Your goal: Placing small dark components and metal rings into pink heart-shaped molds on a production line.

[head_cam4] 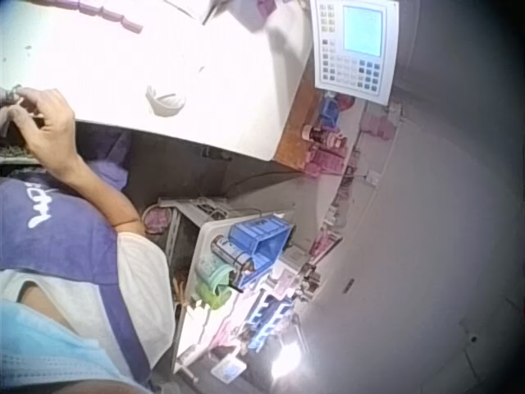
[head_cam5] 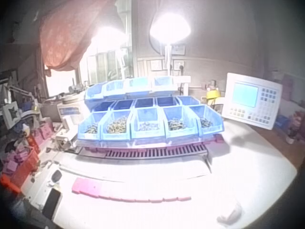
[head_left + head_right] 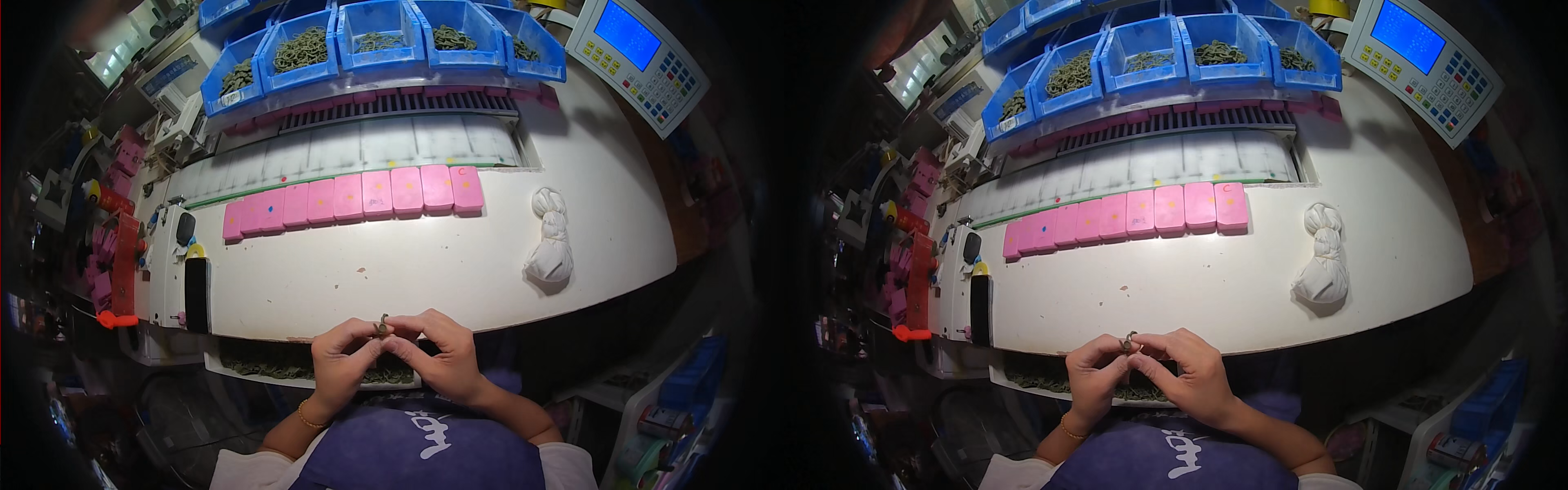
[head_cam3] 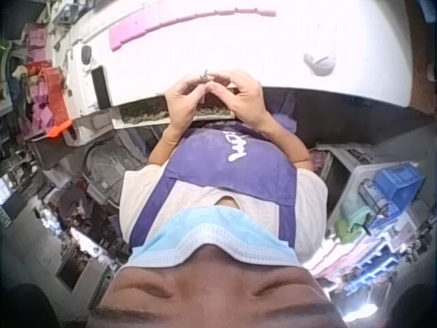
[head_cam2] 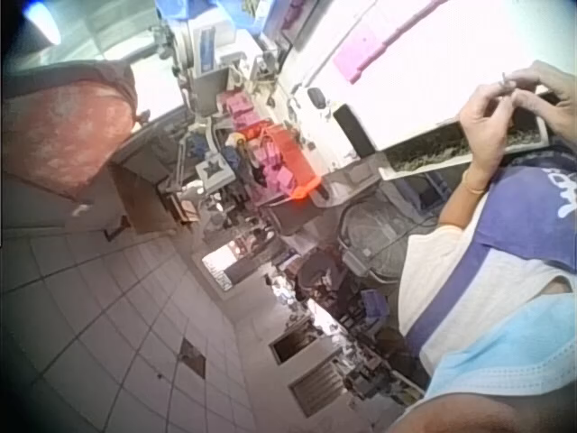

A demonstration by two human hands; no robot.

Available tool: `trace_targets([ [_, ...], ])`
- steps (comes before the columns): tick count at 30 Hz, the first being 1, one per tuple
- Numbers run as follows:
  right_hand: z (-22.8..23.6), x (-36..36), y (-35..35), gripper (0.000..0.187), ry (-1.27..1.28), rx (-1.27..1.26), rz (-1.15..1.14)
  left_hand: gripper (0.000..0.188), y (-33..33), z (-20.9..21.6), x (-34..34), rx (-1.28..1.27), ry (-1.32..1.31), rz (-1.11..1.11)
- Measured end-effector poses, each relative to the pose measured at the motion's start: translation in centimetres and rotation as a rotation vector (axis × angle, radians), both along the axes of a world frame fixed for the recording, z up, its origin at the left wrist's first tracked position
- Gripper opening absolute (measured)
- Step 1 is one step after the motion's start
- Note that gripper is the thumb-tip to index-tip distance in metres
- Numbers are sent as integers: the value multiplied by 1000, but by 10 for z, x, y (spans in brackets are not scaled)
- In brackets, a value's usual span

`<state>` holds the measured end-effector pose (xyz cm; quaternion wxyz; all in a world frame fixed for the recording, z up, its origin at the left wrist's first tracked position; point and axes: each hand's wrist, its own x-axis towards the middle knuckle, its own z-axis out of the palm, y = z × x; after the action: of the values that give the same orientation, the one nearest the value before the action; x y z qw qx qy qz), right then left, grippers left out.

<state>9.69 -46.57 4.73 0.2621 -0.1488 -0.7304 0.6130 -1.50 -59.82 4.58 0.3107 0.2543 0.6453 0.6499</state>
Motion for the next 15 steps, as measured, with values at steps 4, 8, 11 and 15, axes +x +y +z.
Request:
trace_targets([
  [4, 0, 0, 0, 27, -5, -12, 9, 10, 0, -3, -1, 21, -57, 2],
  [8, 0, -1, 0, 27, -5, -14, 5, 10, 0, -3, -1, 40, -98, 7],
  [11, -4, 0, 1, 29, 2, 0, 21, 10, 2, 1, -1, 29, -138, 8],
  [15, -3, -3, 3, 29, 39, 56, -74, 10, 0, 0, -3, 24, -299, -15],
])
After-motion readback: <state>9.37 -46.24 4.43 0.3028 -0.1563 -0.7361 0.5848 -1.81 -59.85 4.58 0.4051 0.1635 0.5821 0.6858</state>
